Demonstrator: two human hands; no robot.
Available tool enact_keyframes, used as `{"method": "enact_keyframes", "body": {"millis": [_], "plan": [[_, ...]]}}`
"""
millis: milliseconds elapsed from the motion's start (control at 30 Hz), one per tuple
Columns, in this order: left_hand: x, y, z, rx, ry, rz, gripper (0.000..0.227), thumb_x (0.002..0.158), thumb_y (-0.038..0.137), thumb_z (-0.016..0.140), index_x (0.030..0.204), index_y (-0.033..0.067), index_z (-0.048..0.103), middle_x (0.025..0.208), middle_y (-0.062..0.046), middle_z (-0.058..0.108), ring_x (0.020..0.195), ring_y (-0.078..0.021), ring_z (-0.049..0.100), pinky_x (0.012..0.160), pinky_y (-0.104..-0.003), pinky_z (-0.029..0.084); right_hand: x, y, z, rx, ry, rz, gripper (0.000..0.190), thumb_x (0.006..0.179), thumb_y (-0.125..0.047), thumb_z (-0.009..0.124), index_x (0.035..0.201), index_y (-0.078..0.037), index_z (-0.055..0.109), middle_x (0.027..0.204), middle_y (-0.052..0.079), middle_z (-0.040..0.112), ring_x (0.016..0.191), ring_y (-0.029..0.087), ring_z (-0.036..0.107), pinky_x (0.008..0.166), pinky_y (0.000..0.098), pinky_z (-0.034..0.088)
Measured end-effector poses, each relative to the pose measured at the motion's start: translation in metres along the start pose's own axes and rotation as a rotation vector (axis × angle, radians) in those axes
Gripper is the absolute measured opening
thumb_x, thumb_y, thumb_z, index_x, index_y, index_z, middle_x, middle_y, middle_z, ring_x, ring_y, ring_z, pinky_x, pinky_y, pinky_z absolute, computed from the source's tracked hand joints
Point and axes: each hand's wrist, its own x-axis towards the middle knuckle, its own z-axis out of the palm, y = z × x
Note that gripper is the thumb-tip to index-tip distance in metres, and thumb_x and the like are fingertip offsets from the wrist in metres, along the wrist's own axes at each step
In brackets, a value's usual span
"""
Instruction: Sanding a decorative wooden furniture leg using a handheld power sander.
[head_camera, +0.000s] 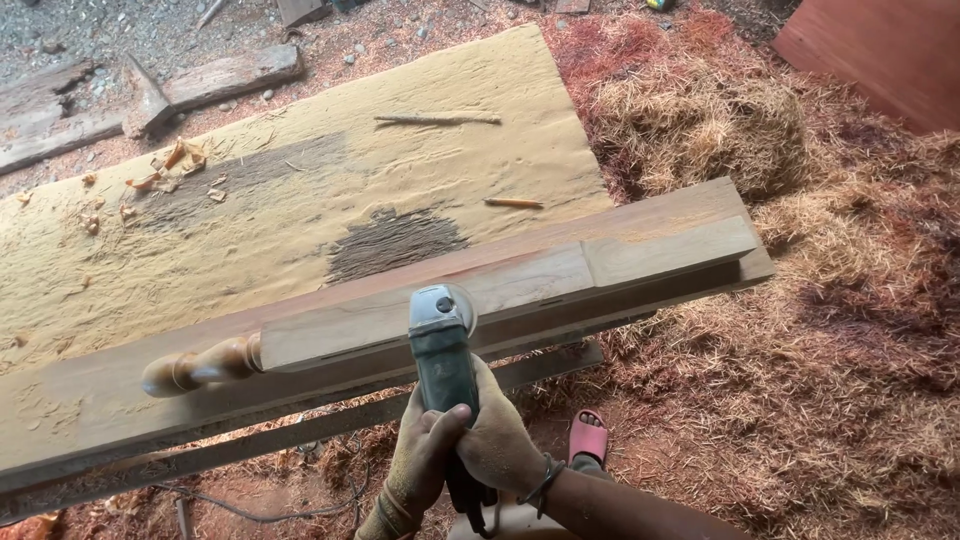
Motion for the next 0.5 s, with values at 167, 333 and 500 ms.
{"method": "enact_keyframes", "body": {"millis": [167,333,500], "plan": [[0.009,0.0,0.02,0.083,-0.017,-0.016,0.085,0.074,0.037,0.079,0.141,-0.0013,0.042,0.112,-0.019,0.067,0.099,-0.0267,0.073,0.085,-0.04,0.066,-0.004,-0.006,-0.016,-0.052,0.063,0.022,0.088,0.082,-0.017,0.077,0.153,-0.004,0.027,0.12,0.015,0.068,0.106,0.023,0.072,0.091,0.0362,0.062],[0.027,-0.002,0.054,0.077,-0.139,0.048,0.084,0.076,0.036,0.081,0.141,-0.0019,0.044,0.118,-0.016,0.066,0.106,-0.0235,0.069,0.094,-0.038,0.061,-0.012,-0.007,-0.046,-0.052,0.184,-0.016,0.081,0.082,-0.018,0.077,0.149,-0.003,0.034,0.115,0.015,0.069,0.099,0.023,0.073,0.086,0.0363,0.063],[0.032,0.008,0.088,0.127,-0.246,0.029,0.081,0.078,0.036,0.08,0.141,-0.0023,0.046,0.118,-0.015,0.065,0.107,-0.0221,0.068,0.094,-0.037,0.06,-0.02,-0.006,-0.071,-0.081,0.289,-0.038,0.079,0.083,-0.02,0.078,0.147,-0.002,0.037,0.112,0.013,0.069,0.097,0.021,0.072,0.084,0.0342,0.062]]}}
